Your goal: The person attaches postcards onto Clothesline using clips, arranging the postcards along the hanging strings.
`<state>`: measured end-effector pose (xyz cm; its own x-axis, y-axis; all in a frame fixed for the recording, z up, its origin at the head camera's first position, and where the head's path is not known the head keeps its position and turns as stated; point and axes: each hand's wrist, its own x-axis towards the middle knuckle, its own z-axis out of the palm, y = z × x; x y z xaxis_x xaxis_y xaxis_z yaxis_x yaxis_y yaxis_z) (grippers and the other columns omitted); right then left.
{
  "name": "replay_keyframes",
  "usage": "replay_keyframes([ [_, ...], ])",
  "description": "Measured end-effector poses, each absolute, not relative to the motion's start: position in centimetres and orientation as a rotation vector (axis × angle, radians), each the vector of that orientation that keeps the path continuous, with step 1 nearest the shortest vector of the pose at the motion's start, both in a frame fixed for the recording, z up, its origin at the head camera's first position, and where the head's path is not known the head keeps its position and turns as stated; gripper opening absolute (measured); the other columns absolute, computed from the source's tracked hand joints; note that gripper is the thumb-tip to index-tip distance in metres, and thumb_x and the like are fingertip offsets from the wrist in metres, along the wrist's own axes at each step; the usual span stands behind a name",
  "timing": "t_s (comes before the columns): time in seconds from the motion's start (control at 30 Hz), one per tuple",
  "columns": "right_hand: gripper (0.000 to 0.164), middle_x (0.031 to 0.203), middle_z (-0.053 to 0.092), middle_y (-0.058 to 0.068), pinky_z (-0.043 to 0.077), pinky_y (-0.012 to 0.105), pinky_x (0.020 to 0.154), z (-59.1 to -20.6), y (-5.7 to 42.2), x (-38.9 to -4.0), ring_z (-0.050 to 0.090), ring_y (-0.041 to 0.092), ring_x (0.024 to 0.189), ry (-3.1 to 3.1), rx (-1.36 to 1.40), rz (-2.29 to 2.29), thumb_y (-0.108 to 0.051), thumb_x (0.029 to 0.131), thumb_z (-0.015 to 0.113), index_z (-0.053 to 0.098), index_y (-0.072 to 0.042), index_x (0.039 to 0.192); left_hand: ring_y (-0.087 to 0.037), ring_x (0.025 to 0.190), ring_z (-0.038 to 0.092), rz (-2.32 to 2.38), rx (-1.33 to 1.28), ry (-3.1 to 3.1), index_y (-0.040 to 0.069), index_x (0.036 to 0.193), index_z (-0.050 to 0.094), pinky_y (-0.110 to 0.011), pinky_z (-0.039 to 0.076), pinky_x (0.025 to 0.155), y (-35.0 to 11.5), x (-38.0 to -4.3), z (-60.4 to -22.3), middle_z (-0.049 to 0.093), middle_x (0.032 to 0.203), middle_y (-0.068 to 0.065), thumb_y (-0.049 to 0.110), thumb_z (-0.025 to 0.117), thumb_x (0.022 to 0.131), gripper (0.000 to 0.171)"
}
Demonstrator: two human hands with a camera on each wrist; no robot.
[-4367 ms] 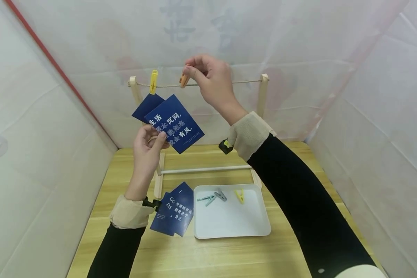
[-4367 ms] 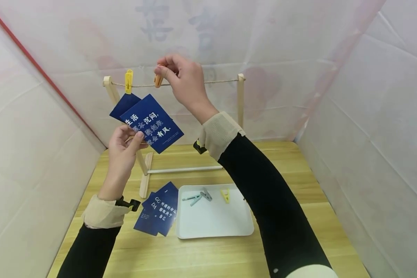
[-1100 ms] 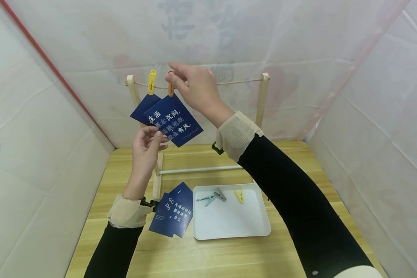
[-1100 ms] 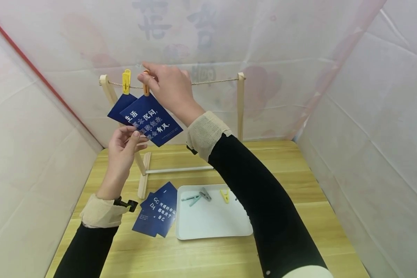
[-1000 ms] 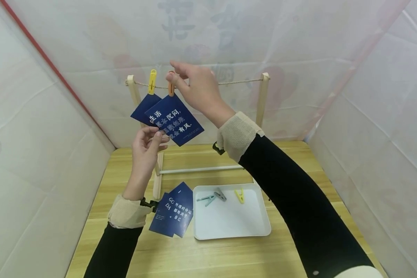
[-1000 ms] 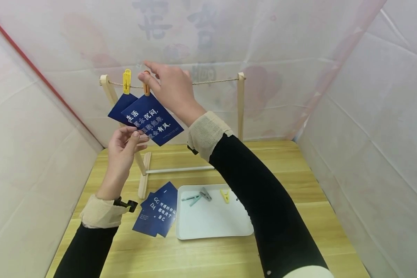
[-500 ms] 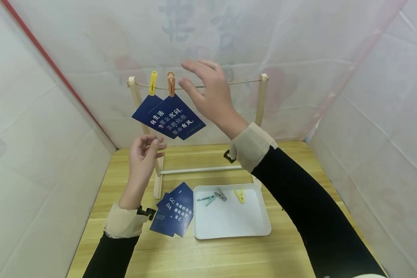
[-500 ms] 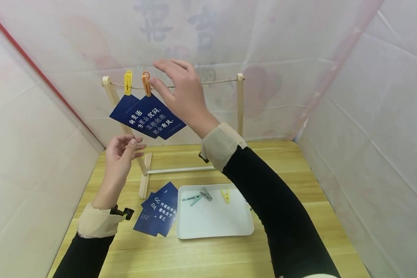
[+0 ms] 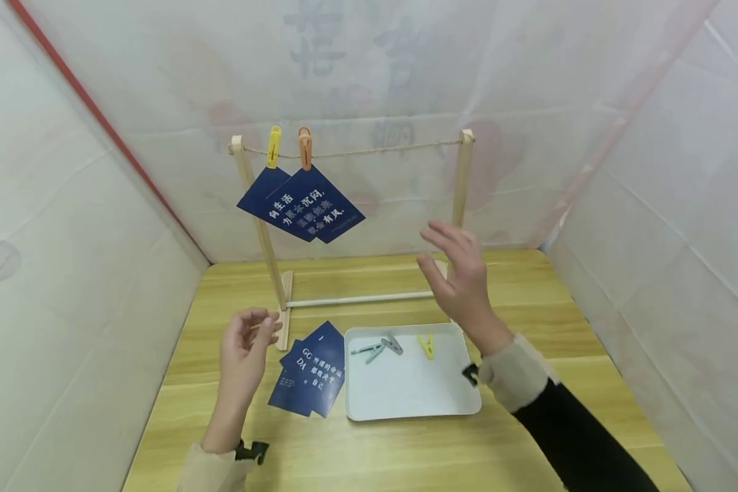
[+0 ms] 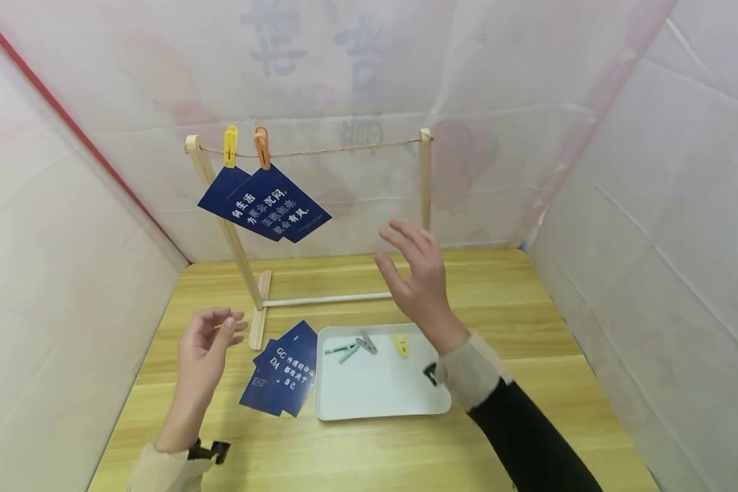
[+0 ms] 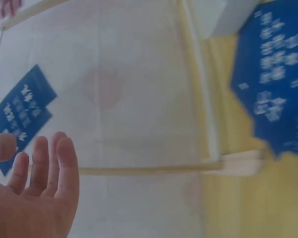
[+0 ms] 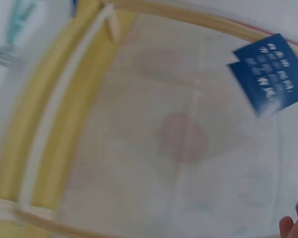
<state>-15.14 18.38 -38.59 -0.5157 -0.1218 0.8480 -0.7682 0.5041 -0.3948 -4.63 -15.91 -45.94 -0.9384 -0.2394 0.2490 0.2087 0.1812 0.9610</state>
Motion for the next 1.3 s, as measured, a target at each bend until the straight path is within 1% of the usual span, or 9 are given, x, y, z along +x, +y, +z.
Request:
replay_keyframes([
  [0.17,0.036,0.133,0.064,0.012,0.041,0.047,0.107,-46.6,21.2,-11.1,0.056,0.031,0.124,-2.204,0.618,1.149,-0.016,0.09,0.07,0.068,-0.008,0.125,-0.01,0.091,0.069,-1.84,0.158,-2.182,-0.002,0.121,0.055,-0.025,0.06,0.078,-15.8,-2.2,-49.7,0.067,0.113,-0.018,0.012,0.058,0.101,0.025],
  [0.3,0.036,0.132,0.064,0.008,0.043,0.047,0.106,-52.4,22.1,-7.7,0.056,0.027,0.125,-2.397,0.536,1.186,-0.015,0.092,0.071,0.066,-0.011,0.127,-0.01,0.094,0.068,-1.809,0.266,-2.324,0.003,0.124,0.057,-0.022,0.058,0.078,-16.0,-0.4,-52.1,0.067,0.117,-0.016,0.015,0.061,0.101,0.026],
  [0.43,0.035,0.129,0.066,0.005,0.046,0.048,0.101,-56.6,22.4,-5.0,0.058,0.026,0.122,-2.524,0.47,1.177,-0.019,0.093,0.072,0.066,-0.013,0.126,-0.02,0.102,0.065,-1.743,0.301,-2.471,0.006,0.127,0.057,-0.021,0.056,0.081,-15.9,1.0,-53.9,0.066,0.122,-0.015,0.017,0.062,0.1,0.03],
  [0.53,0.034,0.129,0.066,0.0,0.047,0.048,0.099,-58.4,22.5,-3.8,0.057,0.024,0.121,-2.61,0.449,1.148,-0.025,0.094,0.071,0.067,-0.016,0.126,-0.031,0.111,0.064,-1.61,0.258,-2.564,0.005,0.128,0.058,-0.035,0.057,0.089,-15.6,1.7,-55.1,0.065,0.125,-0.016,0.015,0.064,0.098,0.032],
  [0.67,0.036,0.131,0.065,-0.004,0.047,0.048,0.1,-60.0,22.3,-2.7,0.057,0.022,0.122,-2.734,0.46,1.06,-0.031,0.093,0.071,0.067,-0.019,0.127,-0.049,0.124,0.052,-1.248,0.164,-2.674,0.005,0.123,0.065,-0.064,0.043,0.102,-14.9,2.5,-56.8,0.059,0.135,-0.023,0.012,0.07,0.092,0.033],
  [0.73,0.039,0.131,0.065,-0.002,0.047,0.05,0.101,-60.4,22.1,-2.4,0.057,0.025,0.122,-2.788,0.478,1.004,-0.032,0.092,0.072,0.067,-0.019,0.128,-0.057,0.129,0.042,-1.08,0.129,-2.718,0.006,0.123,0.068,-0.071,0.032,0.106,-14.5,2.9,-57.7,0.052,0.141,-0.028,0.012,0.073,0.088,0.036],
  [0.8,0.041,0.133,0.065,0.0,0.047,0.053,0.101,-60.6,21.9,-2.3,0.056,0.027,0.123,-2.85,0.483,0.934,-0.034,0.091,0.073,0.067,-0.021,0.129,-0.062,0.132,0.033,-0.966,0.138,-2.778,0.01,0.127,0.067,-0.076,0.027,0.106,-14.2,3.3,-58.3,0.044,0.147,-0.031,0.018,0.075,0.087,0.041],
  [0.97,0.04,0.135,0.063,0.004,0.046,0.058,0.1,-60.2,21.0,-2.5,0.054,0.032,0.125,-2.955,0.473,0.842,-0.032,0.09,0.074,0.067,-0.023,0.128,-0.068,0.135,0.023,-0.854,0.131,-2.899,0.014,0.132,0.065,-0.078,0.02,0.108,-13.8,3.9,-59.4,0.034,0.15,-0.037,0.031,0.075,0.089,0.047],
  [1.3,0.047,0.143,0.056,0.012,0.044,0.059,0.104,-58.2,17.3,-4.8,0.048,0.033,0.135,-2.932,0.79,0.815,-0.029,0.093,0.071,0.061,-0.014,0.136,-0.063,0.136,0.029,-0.845,0.104,-2.895,0.016,0.111,0.075,-0.074,0.019,0.112,-13.7,4.0,-59.7,0.043,0.145,-0.036,0.026,0.077,0.087,0.027],
])
